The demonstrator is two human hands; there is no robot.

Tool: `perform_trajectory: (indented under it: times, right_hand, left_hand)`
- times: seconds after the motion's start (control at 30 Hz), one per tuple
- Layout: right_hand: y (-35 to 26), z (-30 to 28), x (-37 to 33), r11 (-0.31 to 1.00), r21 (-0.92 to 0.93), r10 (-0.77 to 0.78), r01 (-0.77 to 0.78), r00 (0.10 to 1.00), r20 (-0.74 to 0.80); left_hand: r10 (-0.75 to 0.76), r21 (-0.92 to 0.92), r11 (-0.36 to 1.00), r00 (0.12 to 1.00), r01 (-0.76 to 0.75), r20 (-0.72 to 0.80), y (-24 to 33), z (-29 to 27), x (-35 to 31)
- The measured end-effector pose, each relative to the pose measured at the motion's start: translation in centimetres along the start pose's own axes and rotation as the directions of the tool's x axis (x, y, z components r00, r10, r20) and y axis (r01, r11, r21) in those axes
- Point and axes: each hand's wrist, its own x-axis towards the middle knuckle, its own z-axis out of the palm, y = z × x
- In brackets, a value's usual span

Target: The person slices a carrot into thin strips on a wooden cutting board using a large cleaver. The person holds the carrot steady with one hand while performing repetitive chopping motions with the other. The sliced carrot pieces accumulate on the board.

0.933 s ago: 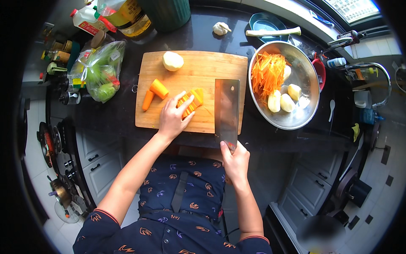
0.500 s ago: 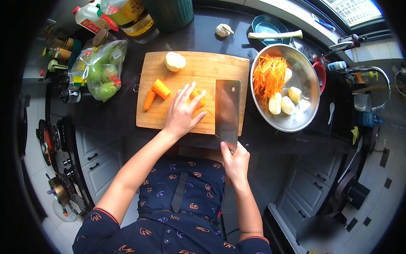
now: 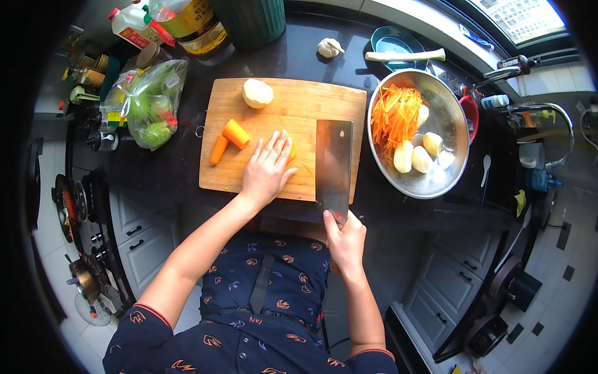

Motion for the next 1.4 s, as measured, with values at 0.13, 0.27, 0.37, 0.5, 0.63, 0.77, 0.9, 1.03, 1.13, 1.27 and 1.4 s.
perform_trajectory:
  times: [0.13,0.27,0.37,0.5,0.63,0.77,0.9,1.03,1.13,1.27,1.4]
  right_hand:
    - [-0.4,0.1,0.0,1.0,-0.003,0.006,-0.006,1.0,0.008]
    - [-0.1,0.1,-0.1,1.0,-0.002,-0.001,0.001,1.0,0.005]
    - [0.4,0.0,-0.1,1.0,-0.01,-0.006,0.006,1.0,0.0]
    - [0.0,0.0,-0.2,1.0,0.005,0.019,-0.02,1.0,0.003]
    - [0.2,0.1,0.0,1.0,0.002,0.003,-0.003,1.0,0.002]
    - [0.0,0.2,0.1,1.0,-0.017,0.012,-0.012,1.0,0.003]
    - [-0.2,0.6,0.2,0.999,-0.034,0.013,-0.012,1.0,0.015]
    - [0.1,0.8,0.1,1.0,-0.01,-0.01,0.01,1.0,0.017]
    - [0.2,0.9,0.0,1.0,-0.017,-0.016,0.016,1.0,0.012]
    - [0.6,0.7,0.1,1.0,-0.013,-0.004,0.005,1.0,0.019]
    - [0.7,0.7,0.0,1.0,-0.011,0.004,-0.004,1.0,0.025]
  left_hand:
    - [-0.001,-0.014,1.0,1.0,0.001,0.009,-0.3,0.3,-0.9]
    - [0.033,-0.059,0.998,0.999,-0.034,-0.017,-0.3,-0.8,-1.3]
    - [0.07,-0.052,0.996,0.998,-0.07,0.003,-1.0,-1.0,-1.9]
    - [0.073,-0.046,0.996,0.996,-0.071,0.048,-1.5,-1.7,-2.0]
    - [-0.007,-0.085,0.996,0.999,0.01,0.031,-1.8,-2.5,-2.1]
    - [-0.131,-0.195,0.974,0.988,0.114,-0.076,-2.2,-4.3,-3.0]
    - [-0.212,-0.212,0.959,0.972,0.188,-0.096,-1.7,-3.4,-2.6]
    - [-0.26,-0.232,0.945,0.961,0.232,-0.097,-1.3,-1.9,-2.2]
    - [-0.255,-0.254,0.942,0.96,0.22,-0.115,-0.9,-1.8,-2.0]
    - [-0.244,-0.233,0.951,0.957,0.204,-0.155,-0.4,-2.7,-1.5]
    - [-0.162,-0.269,0.953,0.984,0.137,-0.073,-1.5,-2.1,-1.8]
